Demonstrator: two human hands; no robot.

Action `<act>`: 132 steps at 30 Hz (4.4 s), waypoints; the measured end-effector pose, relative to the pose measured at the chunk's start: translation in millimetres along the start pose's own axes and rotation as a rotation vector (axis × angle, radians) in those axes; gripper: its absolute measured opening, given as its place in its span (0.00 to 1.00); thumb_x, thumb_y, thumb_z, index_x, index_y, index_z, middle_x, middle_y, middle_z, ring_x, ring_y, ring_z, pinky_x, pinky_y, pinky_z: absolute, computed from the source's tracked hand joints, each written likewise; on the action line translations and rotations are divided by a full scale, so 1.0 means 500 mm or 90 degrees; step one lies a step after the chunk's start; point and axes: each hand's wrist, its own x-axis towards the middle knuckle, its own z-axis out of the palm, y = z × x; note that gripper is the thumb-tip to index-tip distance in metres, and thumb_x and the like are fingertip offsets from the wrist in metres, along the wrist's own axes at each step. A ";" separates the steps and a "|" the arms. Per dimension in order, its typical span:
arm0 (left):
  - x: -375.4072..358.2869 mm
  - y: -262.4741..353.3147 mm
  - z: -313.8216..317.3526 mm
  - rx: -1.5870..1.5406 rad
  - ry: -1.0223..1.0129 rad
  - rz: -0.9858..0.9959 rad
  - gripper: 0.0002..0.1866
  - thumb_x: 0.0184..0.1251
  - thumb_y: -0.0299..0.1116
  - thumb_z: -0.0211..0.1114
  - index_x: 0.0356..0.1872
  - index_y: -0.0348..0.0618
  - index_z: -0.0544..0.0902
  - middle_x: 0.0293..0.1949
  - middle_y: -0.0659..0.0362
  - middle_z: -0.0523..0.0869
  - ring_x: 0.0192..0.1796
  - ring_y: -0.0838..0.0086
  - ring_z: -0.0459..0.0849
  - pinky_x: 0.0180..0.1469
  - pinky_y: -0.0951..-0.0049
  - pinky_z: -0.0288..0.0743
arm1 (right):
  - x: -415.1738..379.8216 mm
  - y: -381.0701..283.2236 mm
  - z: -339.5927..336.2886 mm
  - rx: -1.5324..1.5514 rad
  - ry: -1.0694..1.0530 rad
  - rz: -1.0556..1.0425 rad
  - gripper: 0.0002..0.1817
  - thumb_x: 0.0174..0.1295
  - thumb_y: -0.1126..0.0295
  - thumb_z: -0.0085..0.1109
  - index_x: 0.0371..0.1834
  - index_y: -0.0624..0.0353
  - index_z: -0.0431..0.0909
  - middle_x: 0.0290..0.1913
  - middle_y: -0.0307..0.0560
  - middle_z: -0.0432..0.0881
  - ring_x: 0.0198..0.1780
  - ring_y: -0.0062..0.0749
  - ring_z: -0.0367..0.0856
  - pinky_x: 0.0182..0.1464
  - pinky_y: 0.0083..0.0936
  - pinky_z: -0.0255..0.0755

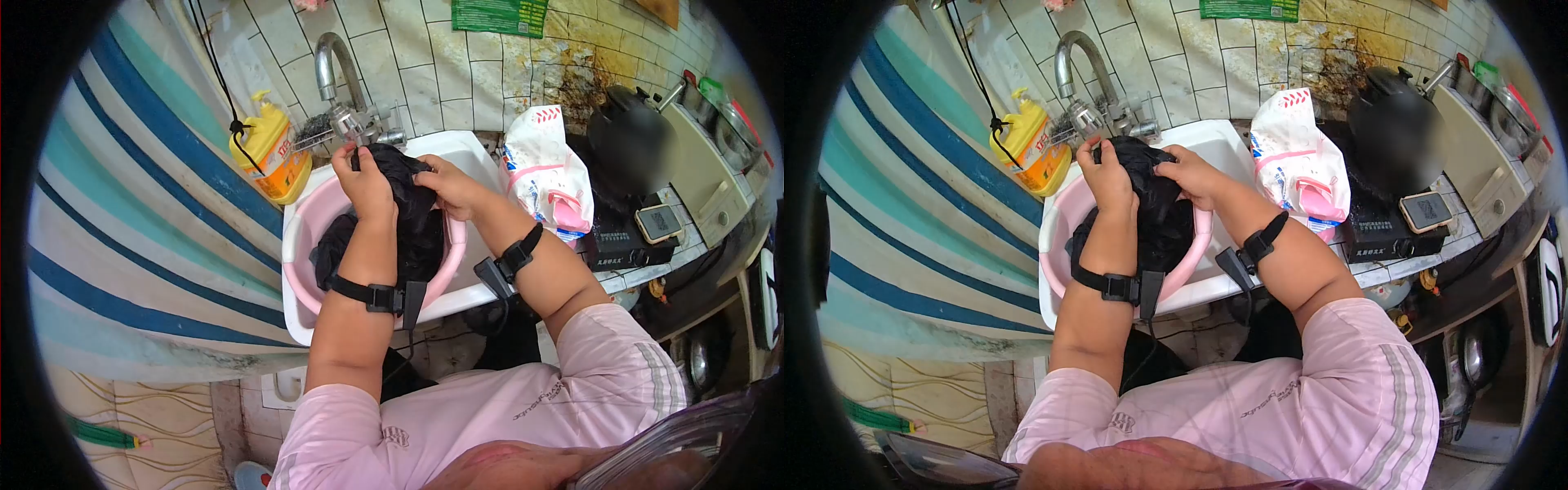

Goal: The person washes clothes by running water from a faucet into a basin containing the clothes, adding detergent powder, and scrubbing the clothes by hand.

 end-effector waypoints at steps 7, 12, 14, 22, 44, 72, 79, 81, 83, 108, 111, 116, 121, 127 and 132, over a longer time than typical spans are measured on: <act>-0.020 -0.016 0.008 0.136 -0.100 -0.153 0.17 0.68 0.39 0.57 0.53 0.42 0.70 0.52 0.51 0.73 0.53 0.66 0.73 0.58 0.65 0.67 | 0.029 0.011 -0.031 -0.246 0.308 -0.403 0.17 0.56 0.76 0.57 0.51 0.61 0.71 0.39 0.47 0.78 0.41 0.28 0.75 0.46 0.21 0.70; -0.031 -0.034 0.012 -0.120 -0.307 -0.536 0.30 0.68 0.58 0.52 0.62 0.48 0.63 0.58 0.53 0.71 0.60 0.61 0.72 0.57 0.53 0.71 | -0.006 -0.012 0.001 -0.270 0.300 -0.476 0.16 0.58 0.75 0.57 0.49 0.60 0.71 0.43 0.48 0.78 0.44 0.32 0.76 0.50 0.27 0.70; -0.042 -0.033 0.011 -0.204 -0.365 -0.548 0.33 0.67 0.59 0.53 0.64 0.49 0.60 0.58 0.54 0.71 0.59 0.62 0.73 0.56 0.51 0.71 | 0.012 0.005 0.001 -0.361 0.299 -0.536 0.15 0.59 0.74 0.57 0.50 0.60 0.71 0.43 0.47 0.78 0.45 0.33 0.76 0.50 0.28 0.70; -0.040 -0.008 -0.008 -0.440 -0.286 -0.662 0.22 0.71 0.51 0.51 0.49 0.41 0.76 0.44 0.55 0.80 0.49 0.65 0.79 0.53 0.63 0.74 | -0.027 -0.003 0.070 -0.704 0.234 -0.615 0.13 0.56 0.62 0.60 0.36 0.61 0.76 0.37 0.55 0.77 0.42 0.53 0.76 0.46 0.39 0.71; -0.067 0.049 0.015 0.042 -0.310 -0.509 0.21 0.67 0.44 0.54 0.53 0.37 0.77 0.49 0.50 0.80 0.50 0.62 0.78 0.52 0.59 0.73 | 0.047 0.003 -0.034 -0.576 0.378 -0.337 0.20 0.65 0.55 0.51 0.35 0.65 0.77 0.30 0.67 0.79 0.35 0.63 0.77 0.38 0.43 0.70; 0.017 -0.011 -0.093 0.900 -0.798 -0.122 0.36 0.38 0.35 0.69 0.56 0.35 0.76 0.46 0.43 0.83 0.50 0.56 0.82 0.54 0.62 0.74 | 0.044 -0.015 -0.078 0.172 0.259 -0.237 0.16 0.59 0.63 0.65 0.44 0.61 0.74 0.34 0.45 0.78 0.31 0.30 0.78 0.31 0.30 0.76; 0.186 0.140 -0.167 0.659 -0.511 -0.307 0.25 0.36 0.21 0.62 0.45 0.36 0.80 0.31 0.55 0.82 0.33 0.66 0.81 0.34 0.66 0.76 | 0.036 -0.007 -0.048 0.061 0.145 -0.327 0.14 0.56 0.69 0.67 0.43 0.59 0.75 0.36 0.43 0.78 0.40 0.27 0.77 0.41 0.26 0.74; 0.215 0.188 -0.186 0.629 -0.429 -0.268 0.26 0.35 0.17 0.60 0.45 0.37 0.80 0.30 0.56 0.82 0.30 0.67 0.81 0.32 0.71 0.76 | 0.032 0.000 -0.040 -0.046 0.109 -0.361 0.13 0.56 0.70 0.66 0.43 0.59 0.76 0.38 0.42 0.78 0.44 0.27 0.77 0.45 0.25 0.73; 0.246 0.164 -0.228 0.627 -0.418 -0.224 0.29 0.35 0.19 0.64 0.48 0.38 0.80 0.33 0.55 0.83 0.32 0.67 0.82 0.33 0.72 0.76 | 0.008 -0.004 -0.021 -0.297 0.086 -0.376 0.12 0.50 0.70 0.70 0.37 0.56 0.79 0.35 0.40 0.77 0.42 0.24 0.74 0.46 0.21 0.68; 0.038 -0.042 -0.063 0.185 -0.378 -0.441 0.20 0.62 0.42 0.60 0.54 0.49 0.75 0.51 0.56 0.80 0.57 0.66 0.74 0.65 0.54 0.53 | 0.057 0.029 -0.054 -0.310 0.021 -0.177 0.12 0.63 0.70 0.57 0.47 0.60 0.77 0.40 0.43 0.82 0.44 0.28 0.79 0.47 0.25 0.72; 0.016 -0.002 -0.040 0.187 -0.300 -0.525 0.30 0.63 0.51 0.58 0.63 0.48 0.70 0.62 0.52 0.74 0.65 0.62 0.68 0.69 0.53 0.47 | 0.039 -0.006 -0.047 -0.053 0.074 -0.149 0.11 0.67 0.67 0.52 0.49 0.59 0.74 0.39 0.41 0.81 0.40 0.24 0.79 0.44 0.24 0.74; -0.019 -0.017 -0.021 0.076 -0.435 -0.508 0.41 0.64 0.64 0.53 0.68 0.41 0.64 0.68 0.51 0.64 0.68 0.62 0.62 0.68 0.55 0.52 | 0.047 0.006 -0.030 0.138 0.165 -0.256 0.11 0.68 0.66 0.51 0.48 0.60 0.72 0.35 0.41 0.79 0.36 0.26 0.78 0.40 0.25 0.74; -0.059 -0.005 0.007 -0.033 -0.292 -0.464 0.27 0.69 0.52 0.53 0.53 0.35 0.72 0.51 0.51 0.76 0.53 0.63 0.76 0.54 0.57 0.71 | 0.024 -0.011 -0.001 -0.042 0.291 -0.321 0.12 0.65 0.64 0.54 0.43 0.61 0.75 0.32 0.43 0.78 0.35 0.27 0.77 0.38 0.27 0.72; -0.047 -0.043 -0.012 -0.239 -0.245 -0.580 0.15 0.73 0.42 0.49 0.48 0.42 0.74 0.42 0.54 0.82 0.40 0.63 0.84 0.43 0.57 0.80 | -0.016 -0.015 0.079 -0.762 0.295 -0.412 0.19 0.62 0.54 0.52 0.33 0.62 0.79 0.33 0.58 0.81 0.38 0.55 0.79 0.40 0.42 0.72; -0.043 -0.058 -0.003 -0.243 -0.246 -0.625 0.19 0.72 0.44 0.51 0.53 0.41 0.73 0.46 0.53 0.81 0.45 0.62 0.83 0.48 0.56 0.78 | 0.078 -0.011 0.000 -0.730 0.321 -0.201 0.22 0.61 0.56 0.52 0.36 0.70 0.79 0.38 0.72 0.78 0.42 0.62 0.78 0.46 0.43 0.72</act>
